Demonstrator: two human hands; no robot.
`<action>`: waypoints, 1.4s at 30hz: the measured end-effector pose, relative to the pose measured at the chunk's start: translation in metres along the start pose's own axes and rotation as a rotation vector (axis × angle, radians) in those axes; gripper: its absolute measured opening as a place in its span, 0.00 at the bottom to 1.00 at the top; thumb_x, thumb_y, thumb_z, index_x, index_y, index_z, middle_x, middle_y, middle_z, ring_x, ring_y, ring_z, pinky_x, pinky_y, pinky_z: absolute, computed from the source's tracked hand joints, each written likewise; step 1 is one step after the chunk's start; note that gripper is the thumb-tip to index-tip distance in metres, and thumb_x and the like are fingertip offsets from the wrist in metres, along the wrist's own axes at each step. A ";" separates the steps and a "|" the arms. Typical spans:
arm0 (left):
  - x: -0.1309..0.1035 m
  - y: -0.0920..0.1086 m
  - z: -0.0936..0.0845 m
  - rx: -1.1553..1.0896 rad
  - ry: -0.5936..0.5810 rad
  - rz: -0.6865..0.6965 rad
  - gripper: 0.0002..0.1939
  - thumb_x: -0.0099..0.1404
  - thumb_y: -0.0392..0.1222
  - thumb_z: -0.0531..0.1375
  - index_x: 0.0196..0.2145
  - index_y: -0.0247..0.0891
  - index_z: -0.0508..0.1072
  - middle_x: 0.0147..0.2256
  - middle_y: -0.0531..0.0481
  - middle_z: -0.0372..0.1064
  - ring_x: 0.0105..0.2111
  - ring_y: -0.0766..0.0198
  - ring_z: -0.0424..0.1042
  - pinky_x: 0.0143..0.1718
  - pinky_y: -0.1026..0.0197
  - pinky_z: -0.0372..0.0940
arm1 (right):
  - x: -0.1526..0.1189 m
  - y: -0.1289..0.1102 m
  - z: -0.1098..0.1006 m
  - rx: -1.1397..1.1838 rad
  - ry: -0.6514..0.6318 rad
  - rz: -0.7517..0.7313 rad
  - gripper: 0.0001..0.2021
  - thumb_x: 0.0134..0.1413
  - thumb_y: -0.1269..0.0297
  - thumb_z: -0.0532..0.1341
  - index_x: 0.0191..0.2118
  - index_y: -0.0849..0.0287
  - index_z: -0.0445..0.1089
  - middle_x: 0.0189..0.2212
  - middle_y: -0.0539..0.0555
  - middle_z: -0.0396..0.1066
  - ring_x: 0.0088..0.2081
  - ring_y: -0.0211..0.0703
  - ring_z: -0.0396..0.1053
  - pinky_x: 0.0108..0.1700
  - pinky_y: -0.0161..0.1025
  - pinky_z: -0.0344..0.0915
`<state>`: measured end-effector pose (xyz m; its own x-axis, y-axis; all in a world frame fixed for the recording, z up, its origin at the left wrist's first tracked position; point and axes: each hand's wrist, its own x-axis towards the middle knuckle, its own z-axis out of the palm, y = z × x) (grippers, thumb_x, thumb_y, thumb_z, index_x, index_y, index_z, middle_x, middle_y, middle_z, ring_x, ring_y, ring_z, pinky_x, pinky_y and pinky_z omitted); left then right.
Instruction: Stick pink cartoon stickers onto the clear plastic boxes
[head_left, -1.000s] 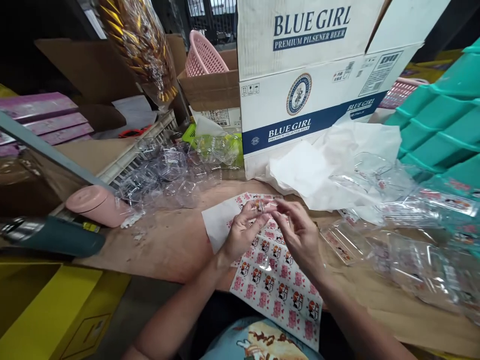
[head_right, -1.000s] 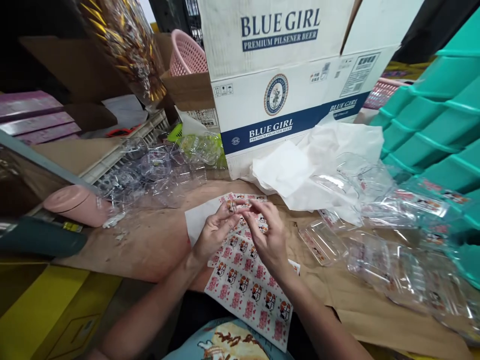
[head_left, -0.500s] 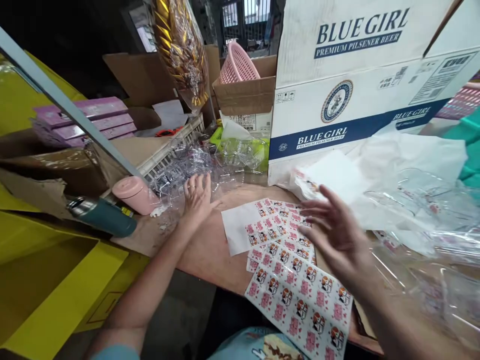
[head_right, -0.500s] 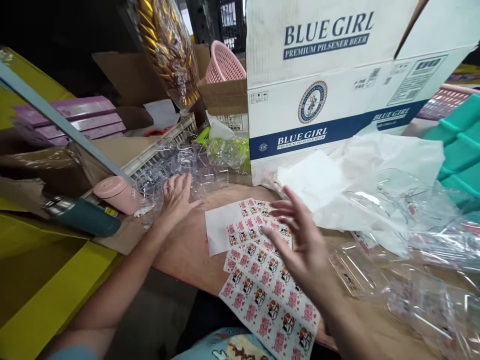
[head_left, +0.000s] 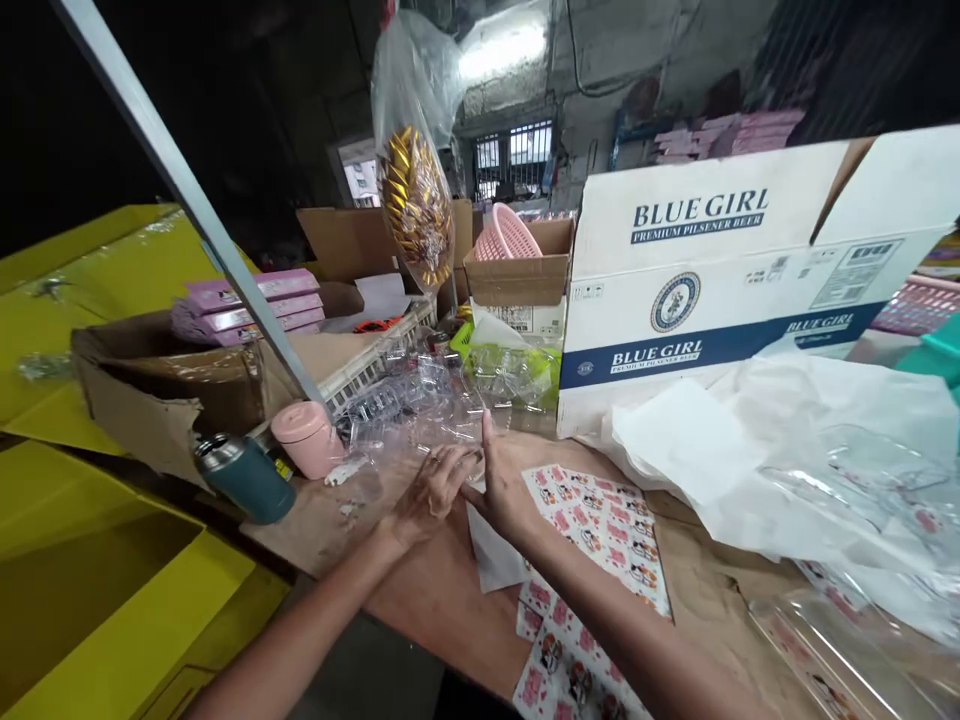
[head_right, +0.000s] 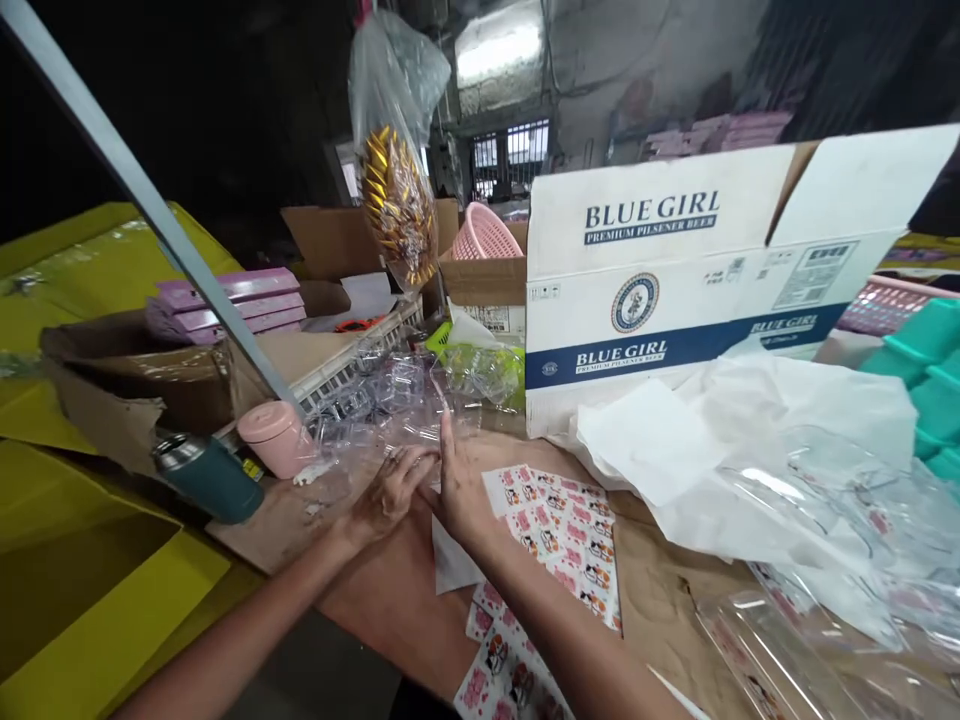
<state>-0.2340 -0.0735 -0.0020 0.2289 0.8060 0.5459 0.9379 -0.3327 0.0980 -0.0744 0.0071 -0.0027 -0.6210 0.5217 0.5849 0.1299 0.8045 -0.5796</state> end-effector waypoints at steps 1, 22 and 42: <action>0.000 -0.005 -0.001 -0.023 0.034 -0.028 0.31 0.67 0.27 0.45 0.66 0.41 0.58 0.57 0.39 0.66 0.58 0.53 0.66 0.59 0.45 0.65 | 0.010 0.004 0.011 0.002 -0.003 0.000 0.56 0.54 0.69 0.64 0.72 0.54 0.18 0.64 0.68 0.57 0.60 0.62 0.62 0.57 0.59 0.66; 0.026 0.092 -0.001 -1.743 0.087 -0.732 0.12 0.56 0.45 0.71 0.28 0.34 0.75 0.27 0.48 0.77 0.35 0.57 0.79 0.50 0.51 0.70 | -0.051 -0.024 -0.092 0.584 0.203 0.556 0.67 0.39 0.53 0.76 0.72 0.46 0.24 0.56 0.62 0.67 0.52 0.52 0.70 0.48 0.47 0.71; 0.036 0.173 0.030 -1.816 -0.092 -0.558 0.29 0.52 0.52 0.73 0.51 0.43 0.77 0.58 0.44 0.70 0.60 0.46 0.66 0.59 0.48 0.64 | -0.101 -0.017 -0.124 0.290 0.283 0.643 0.60 0.52 0.43 0.66 0.72 0.55 0.20 0.54 0.65 0.66 0.47 0.52 0.70 0.45 0.48 0.71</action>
<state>-0.0559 -0.0870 0.0097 0.1075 0.9877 0.1139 -0.4547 -0.0531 0.8890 0.0819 -0.0238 0.0179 -0.2646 0.9470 0.1822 0.1663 0.2309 -0.9587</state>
